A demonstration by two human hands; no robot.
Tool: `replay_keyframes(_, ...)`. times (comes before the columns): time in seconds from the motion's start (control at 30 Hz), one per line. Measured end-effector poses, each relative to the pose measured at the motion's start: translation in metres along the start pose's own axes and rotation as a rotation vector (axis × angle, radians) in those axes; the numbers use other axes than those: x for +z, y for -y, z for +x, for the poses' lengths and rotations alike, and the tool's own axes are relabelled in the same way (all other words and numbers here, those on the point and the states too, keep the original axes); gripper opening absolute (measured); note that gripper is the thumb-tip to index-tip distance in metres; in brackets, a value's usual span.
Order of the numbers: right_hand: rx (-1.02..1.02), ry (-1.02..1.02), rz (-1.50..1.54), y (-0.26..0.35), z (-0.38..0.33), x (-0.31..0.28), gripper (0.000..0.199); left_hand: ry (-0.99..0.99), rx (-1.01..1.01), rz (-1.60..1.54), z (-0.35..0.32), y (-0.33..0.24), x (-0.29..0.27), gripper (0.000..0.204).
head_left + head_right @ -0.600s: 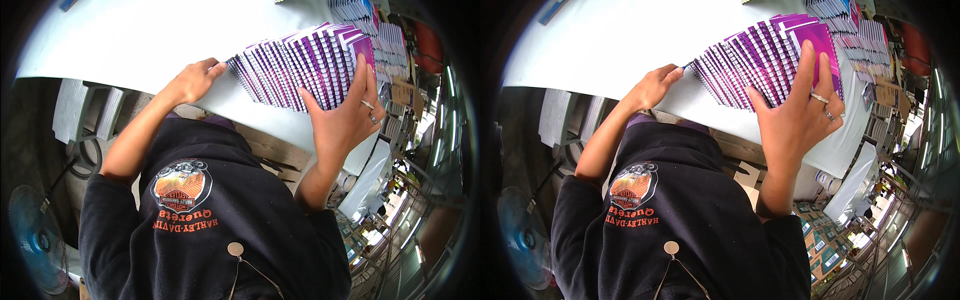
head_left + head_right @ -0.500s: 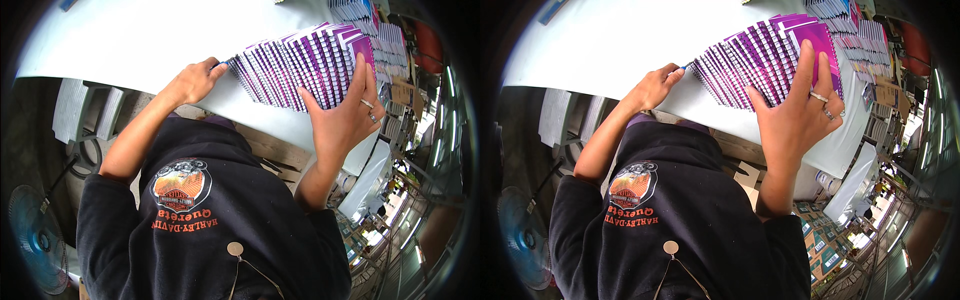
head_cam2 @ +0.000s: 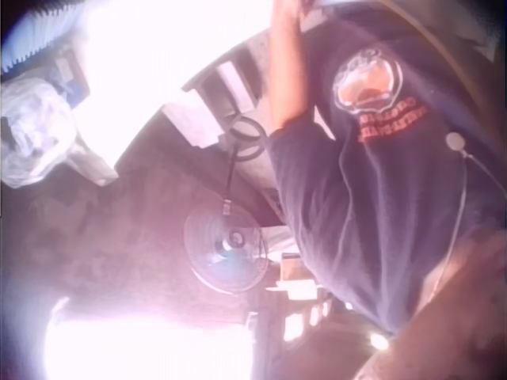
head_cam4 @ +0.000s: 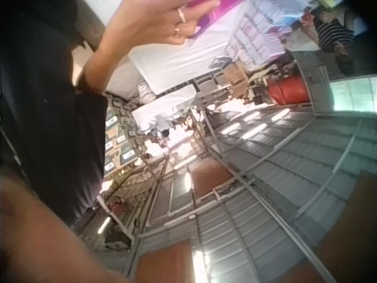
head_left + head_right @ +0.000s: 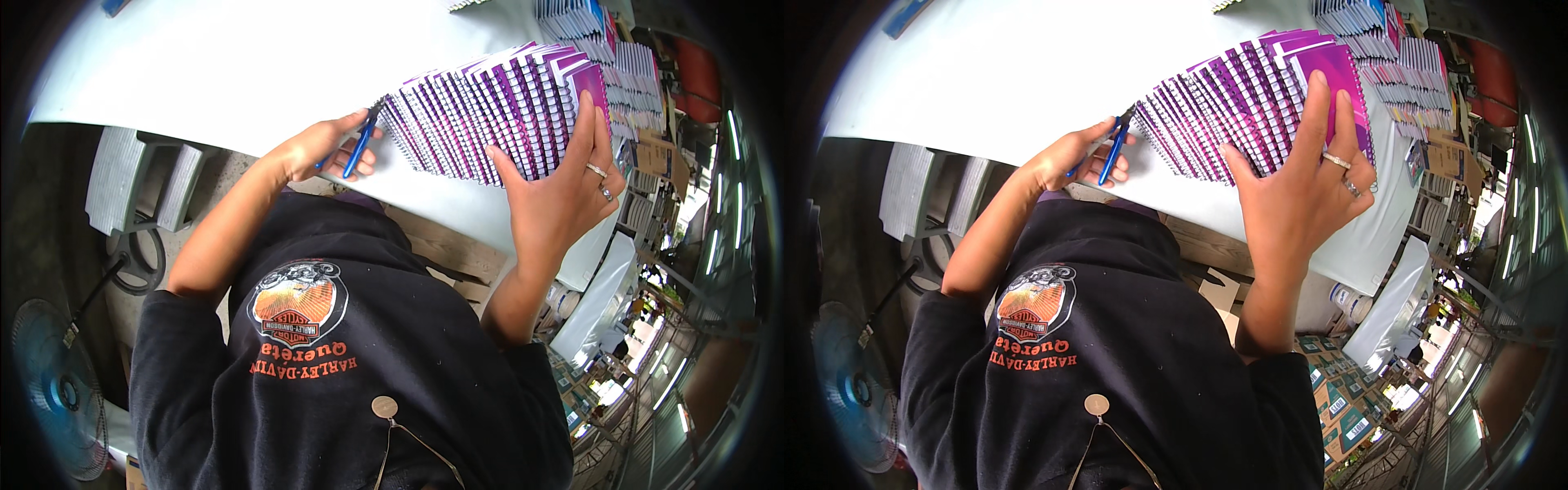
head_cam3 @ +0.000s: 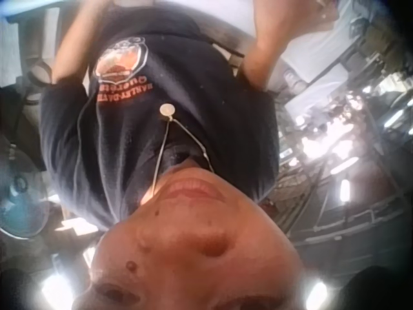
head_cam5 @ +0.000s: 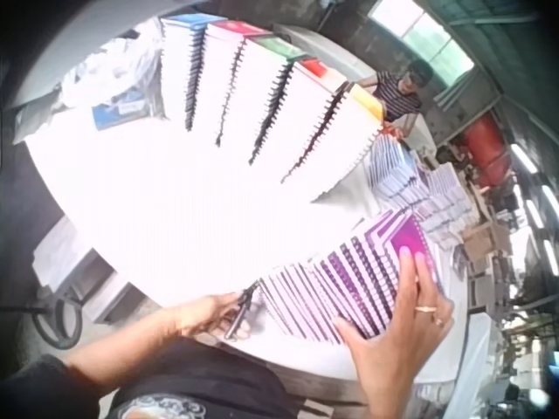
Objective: The person uses blue-handled scissors to trim the spiral binding of stacked purple notebooks. After trimming, they place the notebooks aside and sort through stacks of colorful notebooks, picking up and placing them back on the table.
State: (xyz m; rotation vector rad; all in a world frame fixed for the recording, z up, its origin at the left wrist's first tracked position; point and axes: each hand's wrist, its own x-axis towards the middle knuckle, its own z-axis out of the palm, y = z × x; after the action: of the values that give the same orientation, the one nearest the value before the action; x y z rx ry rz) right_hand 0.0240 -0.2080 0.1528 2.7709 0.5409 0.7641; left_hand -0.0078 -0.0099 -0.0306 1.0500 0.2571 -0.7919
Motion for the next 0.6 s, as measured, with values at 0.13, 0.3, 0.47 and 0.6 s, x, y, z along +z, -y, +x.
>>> replay_keyframes(0.13,0.014,0.03,-0.024,0.002,0.0,-0.001,0.098,0.178,-0.049,-0.399,0.002,0.007,-0.009,0.058)
replay_keyframes(0.3,0.022,0.05,-0.031,0.004,0.0,-0.003,0.098,-0.594,0.208,1.09,0.001,0.01,0.013,0.053)
replay_keyframes(0.47,0.034,0.047,-0.044,0.004,-0.002,-0.003,0.097,-0.073,-0.049,-0.036,-0.003,0.01,-0.002,0.055)
replay_keyframes(0.6,0.031,0.038,-0.01,0.004,-0.002,-0.002,0.098,0.245,-0.055,-0.47,-0.003,0.01,-0.013,0.058)
